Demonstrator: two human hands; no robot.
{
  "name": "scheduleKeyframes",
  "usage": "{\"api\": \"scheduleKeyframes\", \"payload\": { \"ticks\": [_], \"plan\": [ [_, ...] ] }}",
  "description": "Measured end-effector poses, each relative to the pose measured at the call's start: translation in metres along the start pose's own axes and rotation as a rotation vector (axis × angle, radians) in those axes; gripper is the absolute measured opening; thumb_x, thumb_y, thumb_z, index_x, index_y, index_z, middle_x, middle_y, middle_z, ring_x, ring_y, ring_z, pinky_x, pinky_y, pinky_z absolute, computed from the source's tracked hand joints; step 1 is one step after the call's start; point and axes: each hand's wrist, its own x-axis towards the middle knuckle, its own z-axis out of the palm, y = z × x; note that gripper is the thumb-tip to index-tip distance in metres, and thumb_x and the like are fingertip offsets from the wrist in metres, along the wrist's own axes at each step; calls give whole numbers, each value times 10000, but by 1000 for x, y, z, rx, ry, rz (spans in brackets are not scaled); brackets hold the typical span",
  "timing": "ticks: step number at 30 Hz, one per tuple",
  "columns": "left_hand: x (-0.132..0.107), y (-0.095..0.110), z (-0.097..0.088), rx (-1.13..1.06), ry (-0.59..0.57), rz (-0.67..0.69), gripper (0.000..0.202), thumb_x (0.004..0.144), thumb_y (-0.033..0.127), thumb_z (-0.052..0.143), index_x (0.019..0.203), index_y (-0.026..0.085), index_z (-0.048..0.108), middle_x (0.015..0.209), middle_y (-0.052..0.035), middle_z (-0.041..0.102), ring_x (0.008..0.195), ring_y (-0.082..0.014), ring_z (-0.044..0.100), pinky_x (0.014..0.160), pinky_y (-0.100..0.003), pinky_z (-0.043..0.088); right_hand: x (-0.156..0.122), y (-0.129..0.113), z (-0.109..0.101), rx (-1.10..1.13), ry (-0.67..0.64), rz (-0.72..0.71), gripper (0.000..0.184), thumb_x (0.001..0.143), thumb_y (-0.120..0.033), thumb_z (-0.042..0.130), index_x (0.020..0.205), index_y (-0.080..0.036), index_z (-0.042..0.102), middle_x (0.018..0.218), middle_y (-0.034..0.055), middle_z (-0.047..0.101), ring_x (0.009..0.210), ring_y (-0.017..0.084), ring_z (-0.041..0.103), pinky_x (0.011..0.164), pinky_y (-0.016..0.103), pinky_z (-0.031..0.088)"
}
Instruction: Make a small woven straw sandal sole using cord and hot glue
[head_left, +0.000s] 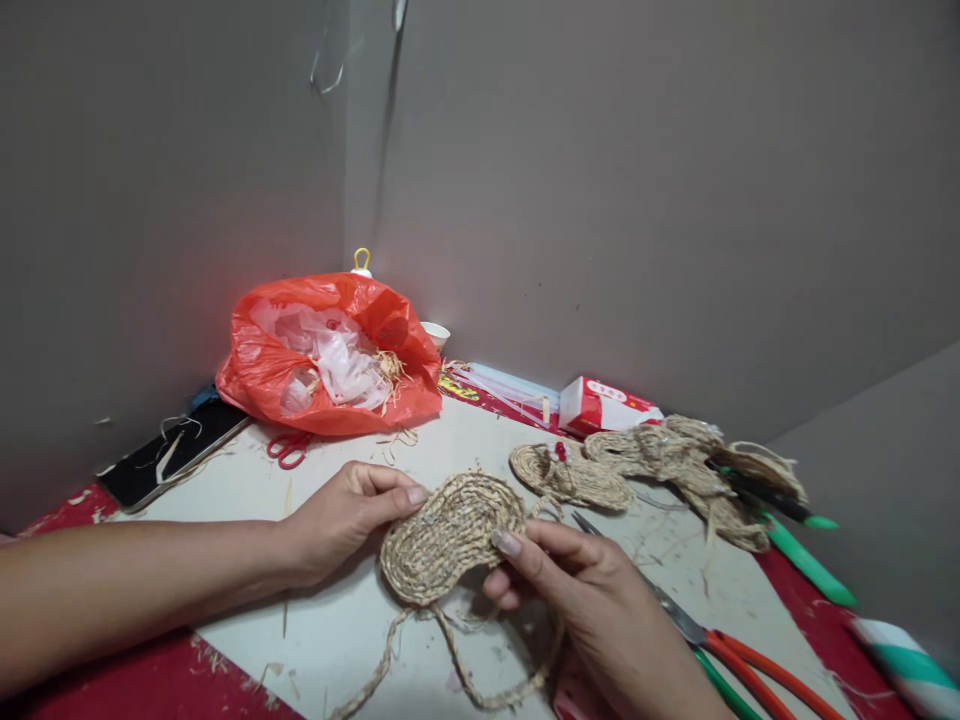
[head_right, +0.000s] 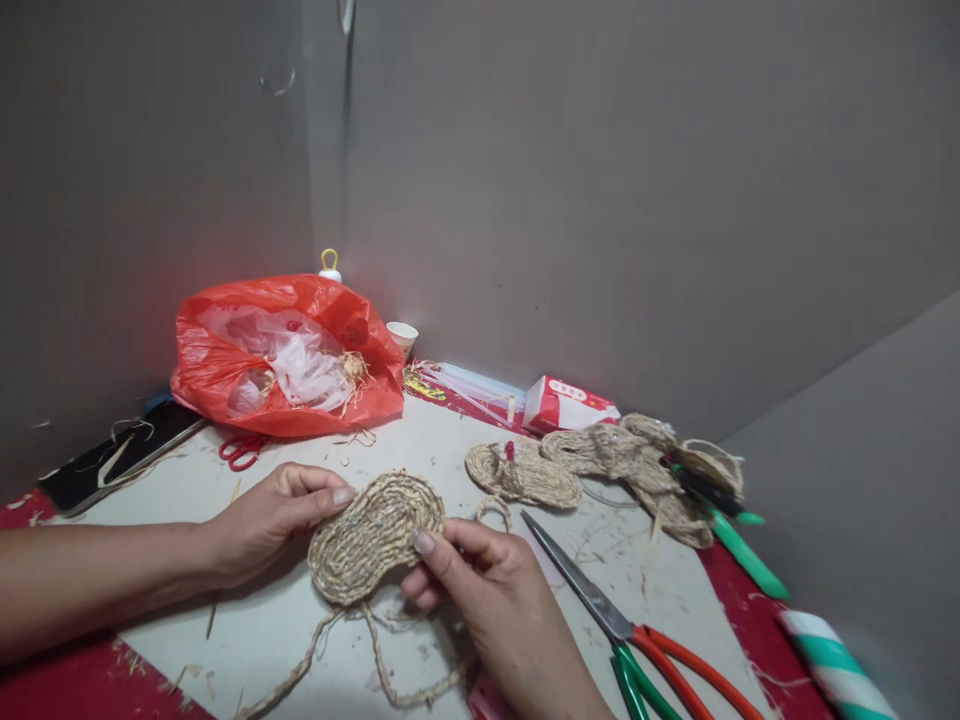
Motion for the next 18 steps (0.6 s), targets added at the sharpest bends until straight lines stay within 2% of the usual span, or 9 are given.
{"api": "scheduleKeyframes", "payload": {
  "ticks": [7, 11, 18],
  "plan": [
    [-2, -3, 2, 38, 20, 9, 292, 744, 385, 735, 694, 103, 681, 624, 0, 583, 575, -78, 470, 600, -232, 356, -3, -2, 1, 46, 31, 29, 360, 753, -491, 726, 682, -138, 718, 634, 58, 735, 541, 89, 587, 548, 158, 440],
    [-1, -7, 0, 86, 36, 8, 320, 729, 414, 739, 688, 105, 664, 560, 38, 497, 521, -57, 373, 535, -219, 269, 0, -1, 0, 29, 12, 43, 374, 755, -506, 717, 677, -140, 710, 638, 61, 739, 542, 96, 591, 551, 166, 447],
    [-1, -2, 2, 147, 28, 12, 323, 720, 427, 726, 657, 119, 652, 510, 57, 459, 483, -57, 311, 498, -225, 233, 0, 1, 0, -24, 13, 39, 387, 761, -513, 704, 661, -139, 695, 635, 62, 736, 543, 104, 587, 557, 183, 440]
  ]
}}
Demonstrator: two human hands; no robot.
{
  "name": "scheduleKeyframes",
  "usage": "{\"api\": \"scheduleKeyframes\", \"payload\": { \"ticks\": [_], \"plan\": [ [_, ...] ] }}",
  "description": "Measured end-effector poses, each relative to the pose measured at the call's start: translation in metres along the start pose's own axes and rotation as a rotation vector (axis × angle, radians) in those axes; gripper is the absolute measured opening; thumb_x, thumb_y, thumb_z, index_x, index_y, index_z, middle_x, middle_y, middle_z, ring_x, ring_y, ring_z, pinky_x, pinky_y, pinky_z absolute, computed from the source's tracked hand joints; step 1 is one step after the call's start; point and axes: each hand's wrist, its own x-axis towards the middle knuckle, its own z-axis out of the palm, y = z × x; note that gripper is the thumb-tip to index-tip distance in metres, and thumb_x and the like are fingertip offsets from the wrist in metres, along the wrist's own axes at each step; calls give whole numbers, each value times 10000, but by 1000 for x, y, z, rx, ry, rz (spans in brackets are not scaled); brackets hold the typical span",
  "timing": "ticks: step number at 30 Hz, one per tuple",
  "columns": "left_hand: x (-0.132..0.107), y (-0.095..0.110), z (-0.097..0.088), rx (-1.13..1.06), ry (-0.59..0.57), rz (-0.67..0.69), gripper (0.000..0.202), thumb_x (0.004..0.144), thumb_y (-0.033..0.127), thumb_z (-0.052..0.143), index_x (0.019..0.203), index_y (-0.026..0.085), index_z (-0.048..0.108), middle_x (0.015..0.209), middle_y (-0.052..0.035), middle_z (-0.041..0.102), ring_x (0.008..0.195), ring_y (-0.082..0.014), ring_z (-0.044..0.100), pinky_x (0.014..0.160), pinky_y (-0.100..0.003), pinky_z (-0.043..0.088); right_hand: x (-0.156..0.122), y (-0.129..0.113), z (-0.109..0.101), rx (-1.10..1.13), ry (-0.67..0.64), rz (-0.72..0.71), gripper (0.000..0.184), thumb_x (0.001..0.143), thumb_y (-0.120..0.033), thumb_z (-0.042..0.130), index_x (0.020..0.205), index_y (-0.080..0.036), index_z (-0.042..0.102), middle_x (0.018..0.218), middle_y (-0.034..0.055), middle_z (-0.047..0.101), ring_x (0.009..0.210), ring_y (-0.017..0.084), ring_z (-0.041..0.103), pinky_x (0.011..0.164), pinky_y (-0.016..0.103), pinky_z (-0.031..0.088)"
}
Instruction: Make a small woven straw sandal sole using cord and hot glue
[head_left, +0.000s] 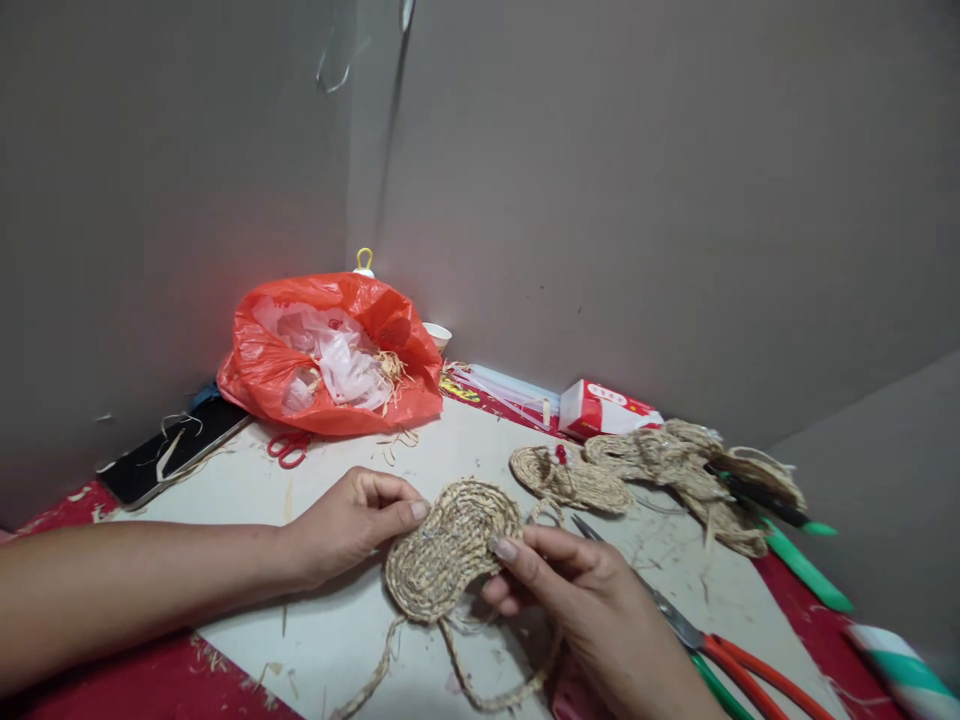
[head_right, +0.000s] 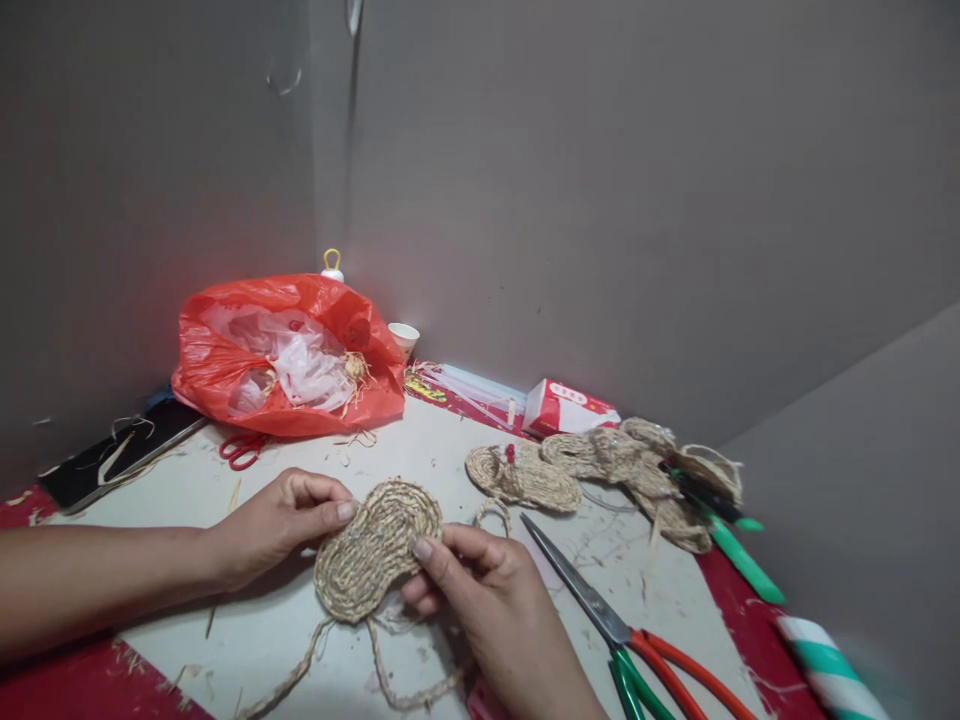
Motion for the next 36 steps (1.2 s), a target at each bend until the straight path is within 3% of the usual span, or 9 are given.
{"api": "scheduleKeyframes", "payload": {
  "ticks": [6, 14, 22, 28, 31, 33, 36],
  "plan": [
    [-1, 10, 4, -98, 94, 17, 248, 704, 291, 737, 908, 152, 711, 764, -29, 664, 654, -106, 532, 633, -244, 374, -5, -5, 7, -16, -50, -12, 367, 790, -494, 678, 671, -149, 710, 642, 52, 717, 573, 119, 584, 588, 210, 442],
    [-3, 4, 6, -45, 119, 15, 266, 713, 372, 759, 778, 114, 747, 699, -52, 691, 617, -121, 548, 620, -267, 407, -8, -4, 13, -36, -88, 28, 361, 781, -480, 690, 634, -151, 713, 617, 52, 712, 557, 112, 561, 575, 200, 429],
    [-5, 5, 4, 19, 67, 44, 244, 772, 346, 718, 864, 125, 768, 782, -81, 738, 681, -137, 600, 682, -274, 450, -9, -7, 16, -39, -85, 18, 375, 780, -483, 684, 624, -144, 712, 608, 58, 717, 537, 106, 571, 560, 196, 432],
    [-10, 6, 7, 216, -81, 130, 384, 925, 412, 485, 1066, 134, 710, 871, -94, 713, 763, -173, 611, 717, -304, 469, -11, -9, 19, -47, -47, -22, 380, 765, -500, 691, 642, -141, 707, 568, 49, 693, 521, 113, 571, 542, 205, 443],
    [-15, 6, 8, 484, 53, 260, 418, 885, 402, 553, 1238, 188, 617, 1162, -110, 639, 988, -218, 582, 896, -344, 435, -11, -8, 20, -83, 52, -56, 411, 737, -538, 698, 606, -149, 676, 508, 35, 660, 476, 113, 544, 487, 202, 423],
    [-19, 7, 10, 584, 143, 316, 556, 814, 395, 651, 1326, 212, 536, 1310, -112, 554, 1121, -254, 530, 992, -367, 383, -11, -7, 21, -93, 127, -64, 415, 727, -547, 701, 598, -155, 664, 494, 35, 656, 457, 118, 540, 456, 203, 412],
    [-21, 7, 14, 562, 84, 290, 670, 746, 391, 723, 1353, 219, 497, 1321, -100, 559, 1172, -272, 514, 1023, -374, 369, -14, -9, 22, -79, 147, -93, 389, 734, -523, 703, 601, -160, 664, 503, 30, 658, 471, 135, 564, 459, 210, 429]
  ]
}}
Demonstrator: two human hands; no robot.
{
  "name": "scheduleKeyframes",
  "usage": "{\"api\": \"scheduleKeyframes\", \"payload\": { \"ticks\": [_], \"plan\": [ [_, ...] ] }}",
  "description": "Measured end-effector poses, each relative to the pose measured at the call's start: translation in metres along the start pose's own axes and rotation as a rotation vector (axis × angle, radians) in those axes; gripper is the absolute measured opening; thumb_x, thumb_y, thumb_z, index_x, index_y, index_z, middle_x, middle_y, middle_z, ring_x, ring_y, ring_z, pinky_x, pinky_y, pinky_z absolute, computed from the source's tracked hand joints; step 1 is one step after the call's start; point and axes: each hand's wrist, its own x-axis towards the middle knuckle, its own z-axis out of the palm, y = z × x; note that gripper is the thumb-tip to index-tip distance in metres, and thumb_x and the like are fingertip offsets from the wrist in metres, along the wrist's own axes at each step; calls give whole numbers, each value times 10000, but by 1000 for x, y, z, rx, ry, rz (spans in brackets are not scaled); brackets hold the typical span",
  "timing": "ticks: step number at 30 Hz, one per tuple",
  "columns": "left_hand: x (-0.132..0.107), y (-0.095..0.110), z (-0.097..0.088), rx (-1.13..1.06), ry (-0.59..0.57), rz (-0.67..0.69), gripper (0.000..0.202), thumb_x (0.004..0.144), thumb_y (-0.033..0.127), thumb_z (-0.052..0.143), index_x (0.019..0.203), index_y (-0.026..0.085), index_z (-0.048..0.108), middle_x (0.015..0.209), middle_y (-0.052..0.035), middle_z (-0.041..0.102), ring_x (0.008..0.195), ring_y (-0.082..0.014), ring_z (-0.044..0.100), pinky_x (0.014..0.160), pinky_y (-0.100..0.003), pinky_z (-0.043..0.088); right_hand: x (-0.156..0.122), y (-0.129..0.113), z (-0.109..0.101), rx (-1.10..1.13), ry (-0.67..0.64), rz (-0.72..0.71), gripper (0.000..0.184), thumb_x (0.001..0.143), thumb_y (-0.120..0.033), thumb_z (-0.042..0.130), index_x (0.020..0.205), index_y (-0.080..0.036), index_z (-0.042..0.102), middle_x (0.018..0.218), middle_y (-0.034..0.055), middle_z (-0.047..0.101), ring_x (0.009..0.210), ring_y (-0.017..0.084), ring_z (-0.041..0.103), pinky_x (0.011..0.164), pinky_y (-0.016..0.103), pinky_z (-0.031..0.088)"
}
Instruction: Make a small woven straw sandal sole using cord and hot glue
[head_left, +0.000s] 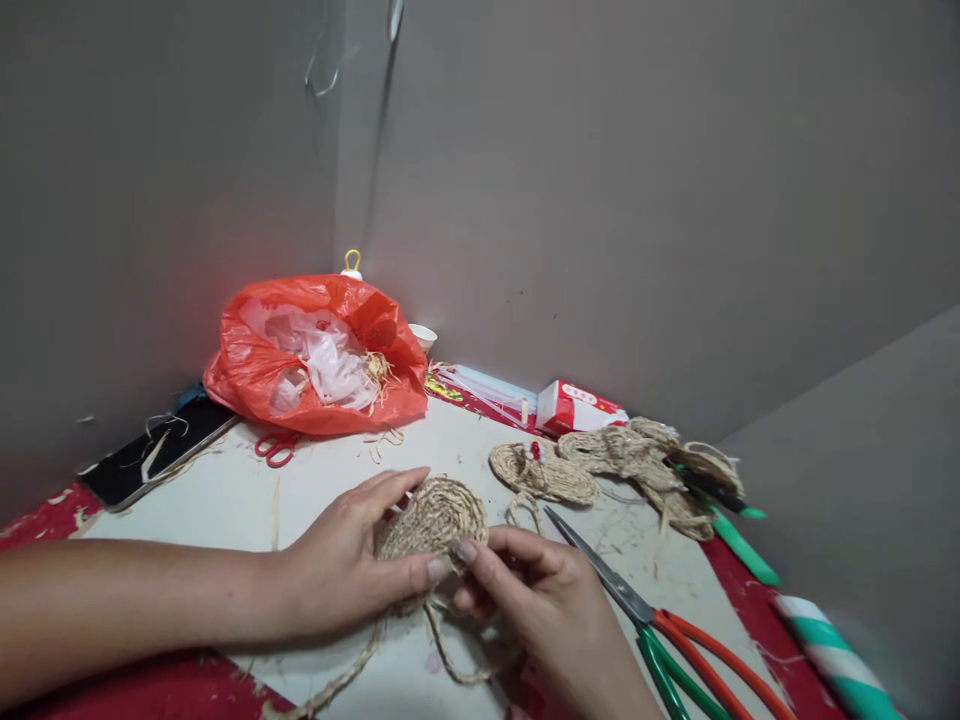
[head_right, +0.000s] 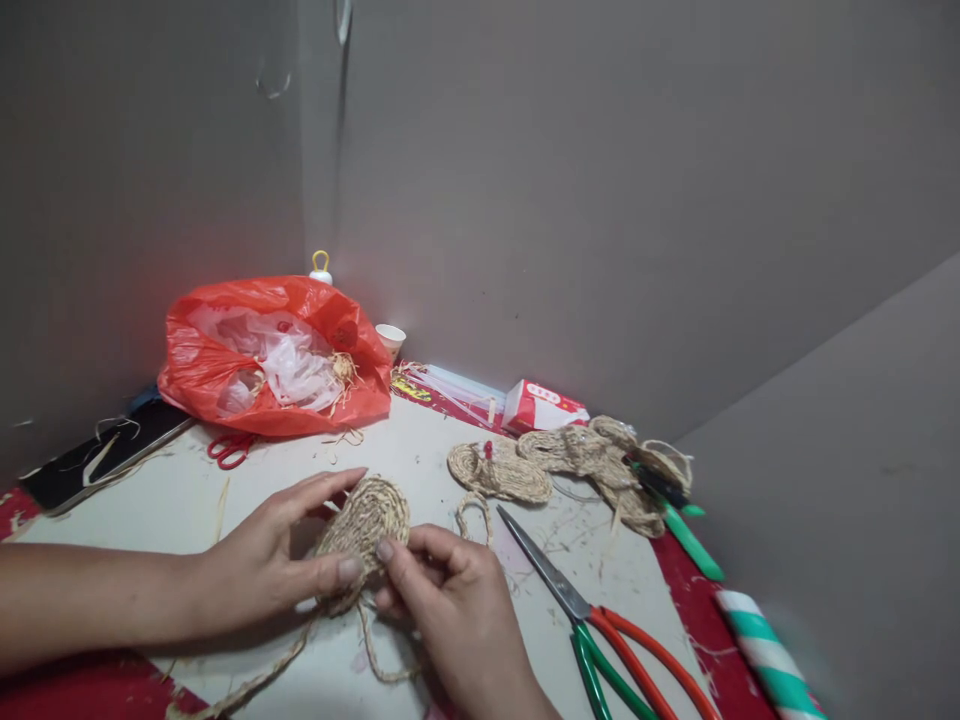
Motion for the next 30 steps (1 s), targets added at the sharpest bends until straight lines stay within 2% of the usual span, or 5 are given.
{"api": "scheduleKeyframes", "payload": {
  "ticks": [7, 10, 14, 21, 30],
  "plan": [
    [11, 3, -4, -527, -254, -234, 636, 707, 310, 775, 1285, 197, 535, 1204, -92, 638, 1086, -230, 589, 982, -365, 403, -8, -15, -7, 8, -178, -142, 304, 777, -460, 690, 958, -227, 763, 880, 76, 758, 845, 236, 690, 766, 307, 535],
    [19, 0, -17, -875, -478, -393, 493, 740, 348, 714, 1157, 104, 614, 1108, -156, 672, 962, -232, 644, 934, -388, 426, -6, -15, -12, 130, -104, -65, 339, 768, -502, 690, 944, -220, 760, 840, 84, 763, 784, 225, 698, 746, 316, 542],
    [24, -5, -32, -1126, -684, -472, 638, 715, 399, 648, 1249, 61, 559, 1207, -183, 629, 977, -250, 640, 931, -392, 416, 1, -9, -16, 166, 18, -57, 324, 768, -504, 694, 859, -201, 761, 751, 62, 743, 675, 178, 652, 652, 260, 513],
    [24, -9, -29, -1132, -755, -550, 753, 634, 512, 604, 1196, 10, 589, 1002, -167, 701, 835, -257, 661, 789, -343, 459, 4, -7, -16, 182, -151, -108, 297, 790, -495, 677, 914, -241, 768, 806, 33, 741, 724, 166, 652, 668, 234, 510],
    [18, -12, -18, -1075, -791, -647, 780, 586, 514, 634, 1160, -14, 622, 992, -149, 703, 840, -241, 641, 837, -333, 425, 6, -7, -9, 354, -308, -93, 157, 782, -366, 720, 863, -237, 757, 639, -14, 636, 648, 130, 588, 647, 229, 477]
  ]
}}
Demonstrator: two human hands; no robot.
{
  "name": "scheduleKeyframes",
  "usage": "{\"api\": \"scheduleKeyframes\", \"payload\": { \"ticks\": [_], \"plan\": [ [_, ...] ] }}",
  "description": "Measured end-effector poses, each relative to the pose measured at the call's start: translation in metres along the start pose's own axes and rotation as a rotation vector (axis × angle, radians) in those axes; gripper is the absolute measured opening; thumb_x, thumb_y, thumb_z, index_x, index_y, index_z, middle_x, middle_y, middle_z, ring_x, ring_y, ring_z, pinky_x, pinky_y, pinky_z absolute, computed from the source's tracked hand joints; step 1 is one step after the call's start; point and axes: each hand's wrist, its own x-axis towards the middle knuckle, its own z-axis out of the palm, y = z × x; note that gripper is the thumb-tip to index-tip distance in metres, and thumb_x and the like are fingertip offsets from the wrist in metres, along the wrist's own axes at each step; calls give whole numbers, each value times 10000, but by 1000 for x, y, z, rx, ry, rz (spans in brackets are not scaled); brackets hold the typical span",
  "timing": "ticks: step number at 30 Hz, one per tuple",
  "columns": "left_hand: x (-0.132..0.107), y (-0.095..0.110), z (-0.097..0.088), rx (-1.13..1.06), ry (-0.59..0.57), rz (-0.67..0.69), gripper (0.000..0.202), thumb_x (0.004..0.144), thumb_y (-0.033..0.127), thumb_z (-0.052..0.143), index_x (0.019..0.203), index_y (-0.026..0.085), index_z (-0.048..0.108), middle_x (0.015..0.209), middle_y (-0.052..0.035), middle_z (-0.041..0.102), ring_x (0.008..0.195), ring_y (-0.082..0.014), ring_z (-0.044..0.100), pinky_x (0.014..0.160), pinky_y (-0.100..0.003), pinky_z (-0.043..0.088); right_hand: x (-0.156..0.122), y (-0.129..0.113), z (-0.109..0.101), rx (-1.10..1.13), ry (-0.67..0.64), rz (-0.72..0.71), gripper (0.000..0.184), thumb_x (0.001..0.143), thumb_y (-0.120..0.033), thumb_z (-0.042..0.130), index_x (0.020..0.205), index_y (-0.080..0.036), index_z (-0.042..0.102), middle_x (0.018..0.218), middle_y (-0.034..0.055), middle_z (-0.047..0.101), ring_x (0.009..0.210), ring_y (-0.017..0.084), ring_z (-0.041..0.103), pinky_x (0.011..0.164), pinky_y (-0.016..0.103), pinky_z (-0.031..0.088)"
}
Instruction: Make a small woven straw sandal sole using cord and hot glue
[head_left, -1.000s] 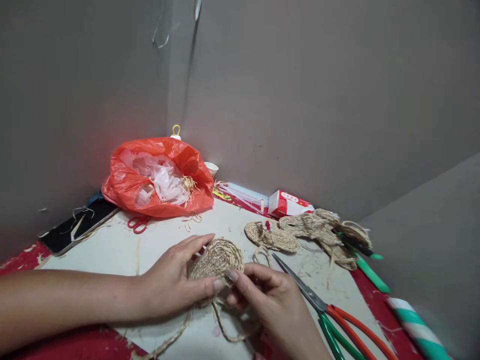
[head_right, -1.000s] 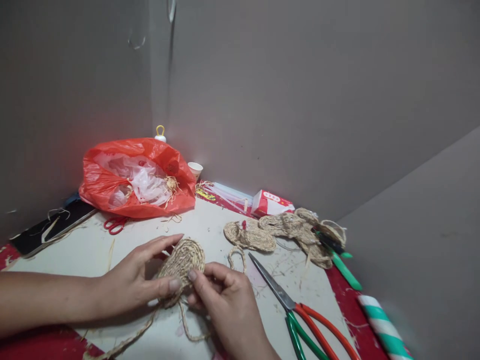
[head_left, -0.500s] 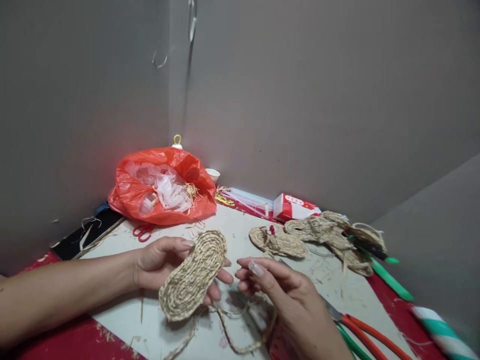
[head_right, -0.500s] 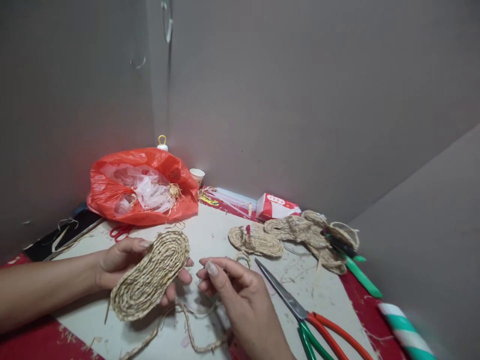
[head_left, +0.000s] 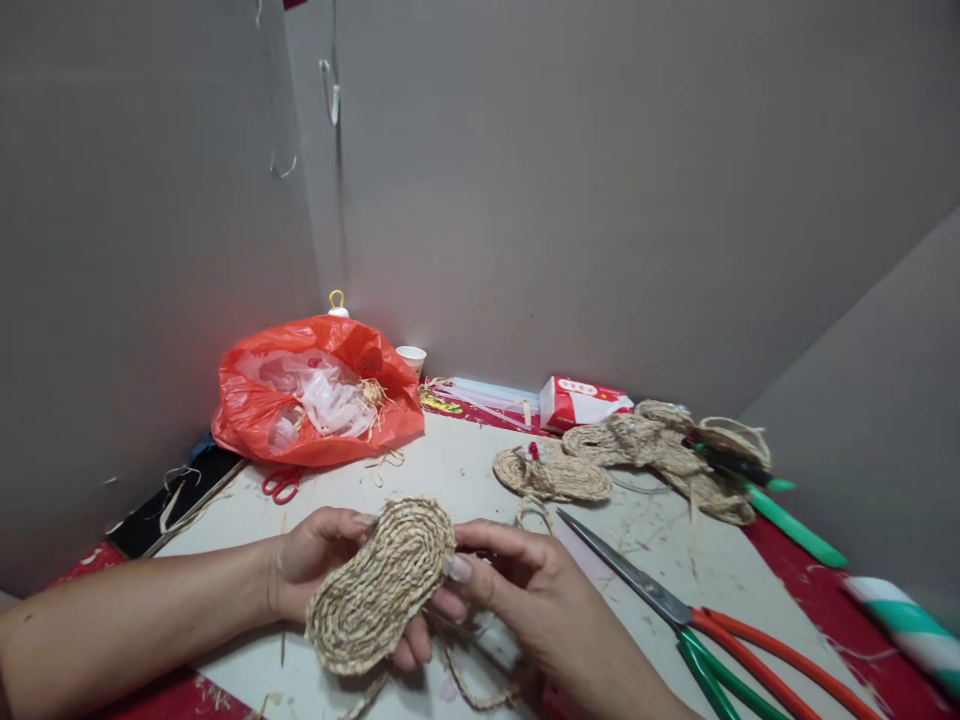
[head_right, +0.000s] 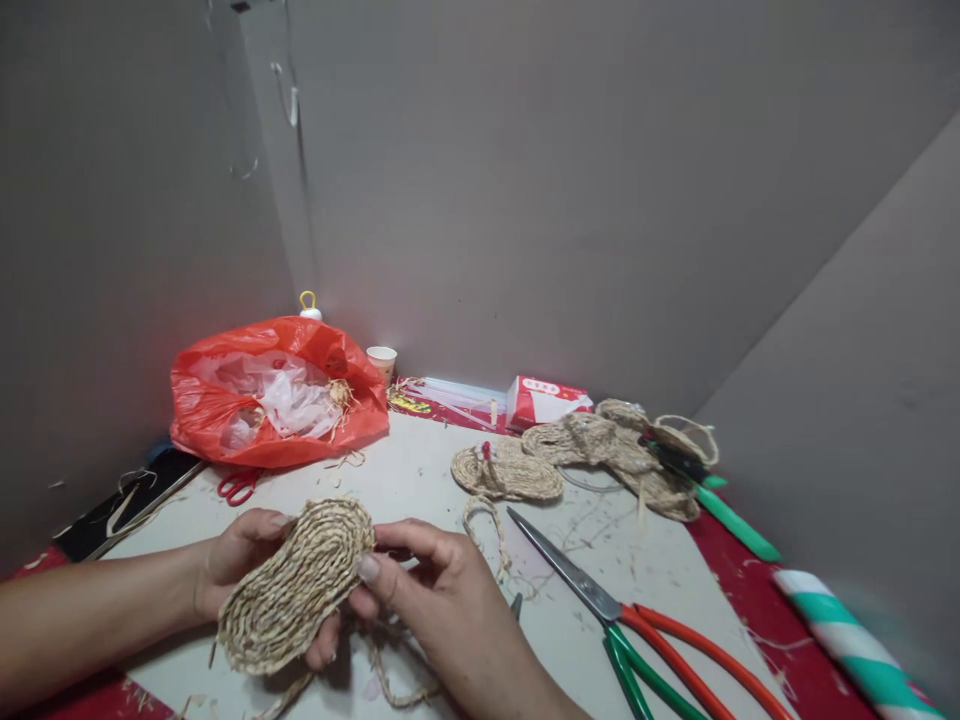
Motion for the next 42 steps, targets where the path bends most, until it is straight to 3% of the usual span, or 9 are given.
{"api": "scheduleKeyframes", "payload": {
  "ticks": [4, 9, 17, 23, 26, 29, 33, 37, 42],
  "plan": [
    [1, -2, 3, 21, -32, -29, 758, 619, 507, 629, 1169, -15, 619, 944, -141, 716, 835, -236, 651, 794, -307, 436, -1, 2, 4, 17, -42, -23, 134, 783, -307, 722, 859, -202, 757, 583, -37, 539, 556, 93, 479, 571, 213, 413],
    [4, -7, 8, -3, -95, 50, 607, 726, 402, 635, 1212, 43, 594, 970, -175, 721, 850, -264, 686, 635, -272, 473, 0, 7, 2, -34, -37, -80, 207, 750, -369, 743, 752, -162, 752, 737, 16, 594, 578, 95, 498, 575, 243, 419],
    [2, -10, -7, 17, -55, 19, 514, 709, 354, 691, 1175, 143, 639, 1110, -124, 695, 998, -292, 664, 824, -328, 494, 5, 18, -4, -107, 94, -119, 239, 662, -374, 806, 624, -144, 754, 705, 40, 615, 652, 137, 577, 547, 243, 430],
    [3, -7, -2, 22, -73, 29, 563, 729, 357, 669, 1239, 131, 596, 1213, -142, 648, 1001, -256, 659, 818, -296, 486, 1, 3, -9, -205, 22, -114, 242, 698, -391, 775, 737, -153, 775, 692, 33, 655, 675, 142, 606, 612, 255, 469],
    [3, -6, 0, -3, -88, 45, 578, 753, 361, 647, 1269, 110, 576, 1246, -162, 629, 1004, -249, 659, 818, -288, 491, 3, -18, -34, -333, 79, -101, 344, 789, -378, 689, 1079, -195, 716, 868, 63, 739, 736, 155, 655, 695, 289, 515],
    [4, -7, -1, -35, -51, 66, 559, 770, 374, 634, 1235, 64, 607, 1231, -163, 638, 965, -239, 663, 810, -279, 501, 10, -31, -79, -747, 463, -151, 333, 901, -366, 528, 1163, -213, 667, 952, 78, 746, 831, 195, 676, 753, 337, 529],
    [5, -8, -5, -49, 35, 90, 557, 795, 382, 592, 1216, 19, 620, 1213, -185, 641, 925, -253, 665, 834, -308, 496, 21, -20, -142, -1004, 729, -49, 383, 872, -271, 579, 1241, -172, 600, 1112, 160, 676, 1070, 334, 584, 952, 566, 379],
    [6, -9, -9, -60, 61, 104, 555, 804, 370, 576, 1217, 2, 614, 1215, -211, 631, 912, -264, 661, 837, -328, 489, 29, 4, -174, -1133, 705, 93, 359, 875, -289, 634, 1207, -162, 578, 1099, 99, 654, 976, 264, 632, 871, 502, 485],
    [7, -11, -13, -69, 64, 115, 550, 826, 366, 538, 1235, 2, 593, 1234, -246, 605, 911, -281, 662, 849, -365, 478, 32, 13, -180, -1125, 631, 37, 272, 920, -303, 587, 1149, -156, 584, 1097, 64, 638, 879, 190, 652, 741, 377, 557]
  ]
}}
